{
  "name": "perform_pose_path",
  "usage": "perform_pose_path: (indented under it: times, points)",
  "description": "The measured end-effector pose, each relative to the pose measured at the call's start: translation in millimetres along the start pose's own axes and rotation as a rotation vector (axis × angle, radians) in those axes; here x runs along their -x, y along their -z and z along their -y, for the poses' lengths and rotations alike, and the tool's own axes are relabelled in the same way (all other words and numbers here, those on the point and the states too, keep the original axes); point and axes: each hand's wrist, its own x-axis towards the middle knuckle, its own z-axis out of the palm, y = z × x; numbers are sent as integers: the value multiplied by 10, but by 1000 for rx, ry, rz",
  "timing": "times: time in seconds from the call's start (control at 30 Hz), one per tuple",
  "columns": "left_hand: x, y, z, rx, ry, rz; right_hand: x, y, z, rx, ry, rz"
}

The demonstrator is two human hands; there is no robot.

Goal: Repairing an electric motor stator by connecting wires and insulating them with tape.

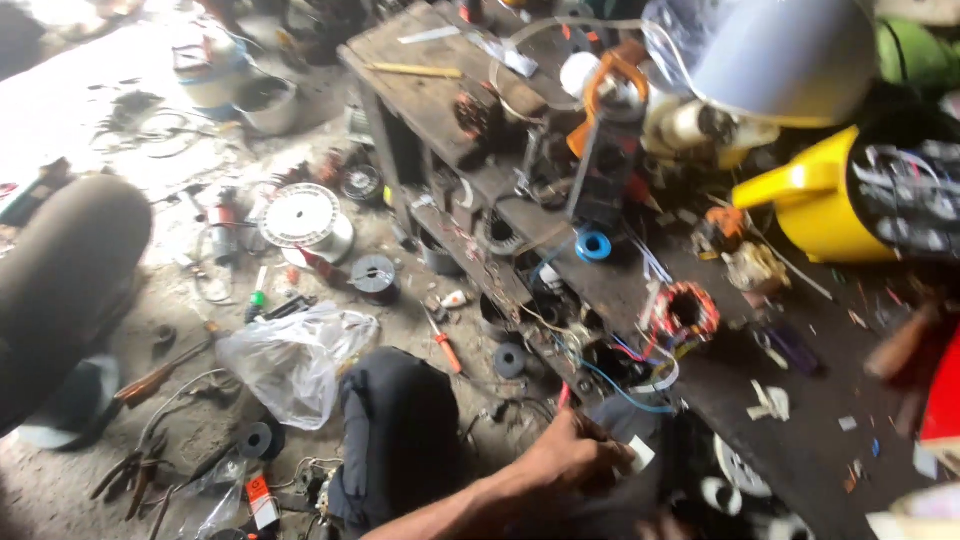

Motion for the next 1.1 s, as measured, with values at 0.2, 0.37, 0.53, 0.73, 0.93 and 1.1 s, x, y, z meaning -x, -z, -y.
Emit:
perform_pose_path:
  times: [0.2,0.37,0.53,0.73,0.93,1.1]
  points:
    - [55,-93,-59,-60,153,29,-2788,2090,1888,108,331,-51]
    - [171,-59,-474,-94,175,102,-2903,2116,1649,25,489,56]
    - [155,-86,-592,-46,265,127,-3102,2124,1594,35,570,43]
    - [-26,58,-484,119,360,-11,-3288,2110,1058,-80,489,-127]
    - [-677,11,-879,-921,-338,-231,-3297,1768,798,-280,-355,-231]
    - [-818,-103,-938,-1078,-398,-297,-3356,1499,794,-454,-549,-245]
